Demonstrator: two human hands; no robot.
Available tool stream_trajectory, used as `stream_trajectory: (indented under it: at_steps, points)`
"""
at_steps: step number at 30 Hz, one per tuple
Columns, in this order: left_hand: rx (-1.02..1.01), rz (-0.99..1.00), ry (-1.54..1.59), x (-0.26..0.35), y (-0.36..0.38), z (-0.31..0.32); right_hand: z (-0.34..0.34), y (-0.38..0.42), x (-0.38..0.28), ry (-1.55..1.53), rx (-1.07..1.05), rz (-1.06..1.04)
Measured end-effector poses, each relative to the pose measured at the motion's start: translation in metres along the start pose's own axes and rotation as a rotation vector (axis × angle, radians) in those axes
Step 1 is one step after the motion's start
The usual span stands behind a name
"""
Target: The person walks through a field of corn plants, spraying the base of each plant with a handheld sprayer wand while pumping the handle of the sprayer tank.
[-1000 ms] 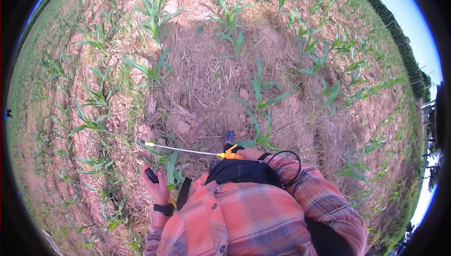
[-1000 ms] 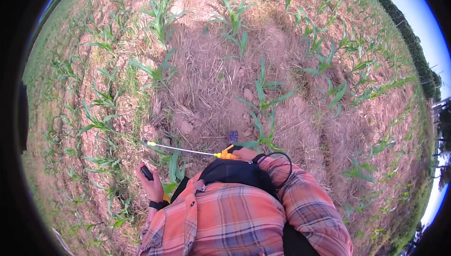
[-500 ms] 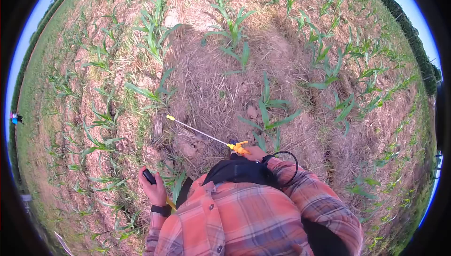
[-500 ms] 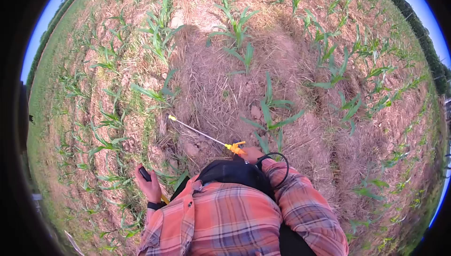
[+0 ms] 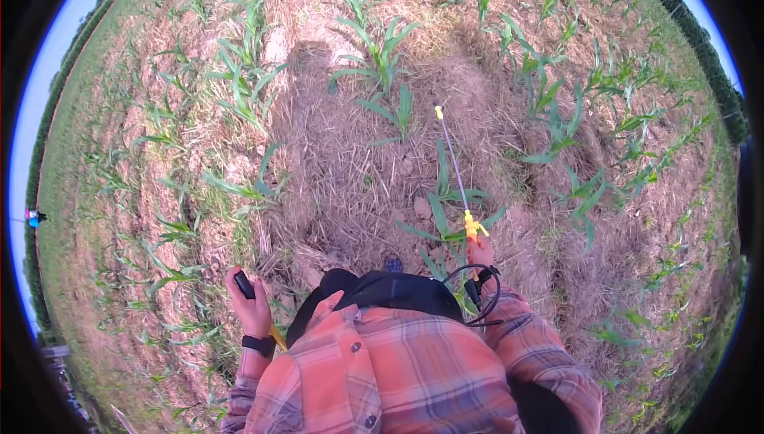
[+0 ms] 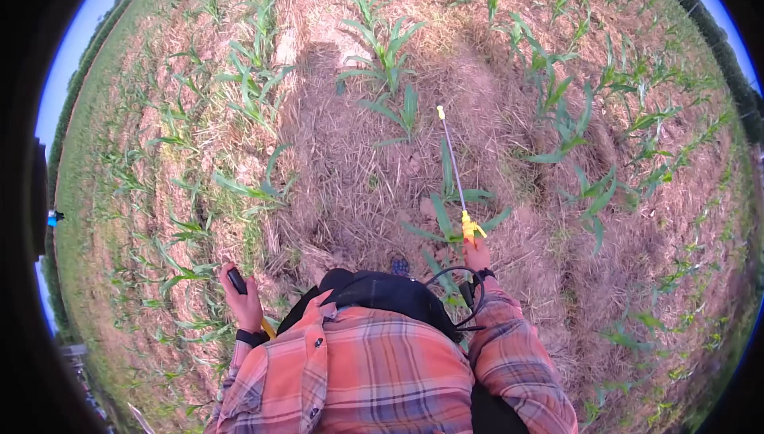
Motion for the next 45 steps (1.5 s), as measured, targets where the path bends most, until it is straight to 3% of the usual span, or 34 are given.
stream_trajectory:
  at_steps: [4,11,16,20,22,27,32,34,35,36,38,40,42,43,45]
  points:
    - [0.026,0.081,-0.066,0.024,-0.02,0.006,-0.032,-0.027,-0.011,-0.325,0.113,0.064]
    - [-0.058,0.059,-0.113,0.027,-0.063,0.028,-0.059,-0.053,-0.043,-0.465,0.324,0.012]
    - [-0.023,0.163,-0.081,0.011,-0.112,0.05,-0.025,-0.07,-0.062,-0.443,0.39,0.016]
    - [-0.085,-0.033,-0.02,-0.02,-0.145,0.055,0.038,-0.087,-0.087,-0.155,0.318,0.07]
    - [-0.074,-0.137,0.051,-0.031,-0.165,0.054,0.077,-0.096,-0.105,-0.105,0.203,0.051]
    - [-0.026,-0.12,0.018,-0.069,-0.213,0.049,0.172,-0.107,-0.167,0.047,0.039,0.08]
    - [0.003,-0.215,0.102,-0.074,-0.263,0.035,0.255,-0.111,-0.217,0.391,-0.189,-0.299]
    - [0.061,-0.057,0.017,-0.07,-0.279,0.03,0.279,-0.108,-0.24,0.518,-0.259,-0.367]
    - [0.048,-0.068,0.024,-0.07,-0.284,0.028,0.292,-0.105,-0.249,0.641,-0.329,-0.431]
    - [0.048,-0.065,0.029,-0.065,-0.29,0.026,0.3,-0.101,-0.262,0.641,-0.324,-0.433]
    - [0.04,-0.18,0.136,-0.056,-0.298,0.023,0.322,-0.084,-0.293,0.792,-0.512,-0.497]
    - [0.064,-0.149,0.108,-0.054,-0.306,0.02,0.337,-0.074,-0.324,0.81,-0.61,-0.439]
    - [0.055,-0.234,0.133,-0.061,-0.309,0.018,0.353,-0.071,-0.337,0.912,-0.755,-0.555]
    - [0.096,-0.136,0.086,-0.065,-0.313,0.019,0.361,-0.073,-0.341,0.912,-0.813,-0.599]
    - [0.095,-0.157,0.091,-0.069,-0.319,0.021,0.37,-0.079,-0.343,0.879,-0.852,-0.638]
Point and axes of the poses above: each hand's wrist, its own y-axis away from the middle knuckle, its own z-axis out of the palm, x = y × z, the point moved 5 cm from there along -y, towards the middle knuckle, and after that the axes turned 4 degrees about z, right-handed, at the moved point
